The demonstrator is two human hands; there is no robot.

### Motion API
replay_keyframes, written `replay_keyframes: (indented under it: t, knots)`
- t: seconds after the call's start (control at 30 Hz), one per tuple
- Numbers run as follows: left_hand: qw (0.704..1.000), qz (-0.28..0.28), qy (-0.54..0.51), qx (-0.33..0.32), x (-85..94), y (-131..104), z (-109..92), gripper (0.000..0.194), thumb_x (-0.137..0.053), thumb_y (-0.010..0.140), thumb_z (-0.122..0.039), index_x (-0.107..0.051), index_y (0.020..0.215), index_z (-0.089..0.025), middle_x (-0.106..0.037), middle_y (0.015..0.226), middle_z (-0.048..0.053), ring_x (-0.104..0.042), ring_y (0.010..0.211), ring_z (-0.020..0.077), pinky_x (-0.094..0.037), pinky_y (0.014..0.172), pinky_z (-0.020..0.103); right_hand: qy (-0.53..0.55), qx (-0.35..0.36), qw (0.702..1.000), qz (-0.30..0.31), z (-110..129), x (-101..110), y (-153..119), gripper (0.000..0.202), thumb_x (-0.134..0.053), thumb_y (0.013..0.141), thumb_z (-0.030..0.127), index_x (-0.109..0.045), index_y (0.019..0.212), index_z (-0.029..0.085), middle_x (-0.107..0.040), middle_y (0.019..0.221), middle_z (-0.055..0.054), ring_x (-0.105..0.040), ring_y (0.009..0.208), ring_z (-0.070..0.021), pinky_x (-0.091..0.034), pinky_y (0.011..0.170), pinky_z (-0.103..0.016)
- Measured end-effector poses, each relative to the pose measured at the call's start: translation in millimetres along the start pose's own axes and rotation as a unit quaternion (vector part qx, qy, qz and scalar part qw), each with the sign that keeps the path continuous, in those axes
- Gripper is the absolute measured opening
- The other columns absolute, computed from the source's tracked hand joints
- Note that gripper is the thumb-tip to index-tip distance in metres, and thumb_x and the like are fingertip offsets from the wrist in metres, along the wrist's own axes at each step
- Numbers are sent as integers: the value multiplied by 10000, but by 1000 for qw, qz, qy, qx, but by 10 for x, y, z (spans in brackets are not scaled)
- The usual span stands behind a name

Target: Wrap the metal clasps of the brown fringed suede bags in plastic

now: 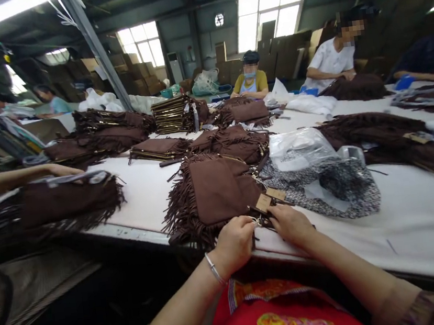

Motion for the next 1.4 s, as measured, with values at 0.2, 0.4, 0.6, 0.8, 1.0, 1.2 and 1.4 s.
replay_keyframes:
  t: [0.2, 0.4, 0.6, 0.8, 1.0, 1.2, 1.4]
  knots:
    - [988, 68, 137, 28, -270, 193, 68, 241, -465, 854, -113, -622, 1020, -189, -616, 1046, 110, -553, 913, 239, -508, 813, 387, 52, -31, 998, 19, -139, -7, -152, 226, -469, 912, 246, -642, 1039, 177, -686, 988, -84, -619, 930, -217, -416, 801, -293]
    - [1000, 17, 18, 17, -195, 38, 136, 308, -464, 859, -91, -623, 1104, -188, -589, 1133, 109, -554, 1018, 212, -478, 912, 350, 14, 0, 1000, 16, -131, 45, -524, 223, -537, 880, 342, -626, 1001, 177, -650, 969, -106, -595, 925, -249, -420, 779, -316]
    - [947, -88, -239, 198, -217, -187, 5, 222, -495, 881, -183, -675, 1011, -175, -667, 973, 97, -627, 912, 195, -508, 862, 335, 111, -34, 989, 89, -26, 244, -626, 278, -429, 921, 301, -589, 725, 187, -662, 777, -69, -607, 743, -203, -388, 671, -295]
    - [748, -129, -521, 389, -398, -54, -110, 381, -674, 751, -261, -647, 1115, -154, -660, 1131, 120, -653, 789, 176, -468, 493, 206, 341, -98, 922, 157, 135, 458, -640, 368, -409, 931, 414, -493, 642, 202, -578, 545, 24, -553, 526, -141, -364, 521, -242]
    - [584, -122, -732, 329, -472, 137, -160, 456, -719, 618, -130, -662, 1067, -184, -631, 945, 27, -514, 612, 44, -250, 413, 132, 415, -93, 897, 121, 274, 583, -647, 376, -432, 920, 441, -478, 635, 201, -535, 533, 36, -510, 526, -128, -368, 512, -228]
    - [677, -32, -636, 369, -329, 35, -179, 287, -730, 676, -244, -679, 939, -143, -607, 702, -7, -436, 497, 48, -268, 431, 171, 360, -56, 929, 68, 163, 649, -595, 374, -433, 925, 426, -545, 662, 185, -574, 640, 12, -508, 642, -141, -368, 591, -242]
    - [920, 17, -267, 286, 419, 62, 27, 188, -573, 779, -245, -730, 850, -168, -727, 821, 44, -627, 744, 161, -463, 710, 267, 268, -27, 960, 75, 55, 520, -662, 358, -414, 942, 395, -526, 667, 194, -589, 665, -4, -533, 662, -159, -367, 616, -266]
Point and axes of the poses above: each hand's wrist, its own y-axis towards the middle knuckle, its own x-axis out of the back of the hand, z = x × y, the point moved 1 cm from there along y, towards the middle knuckle
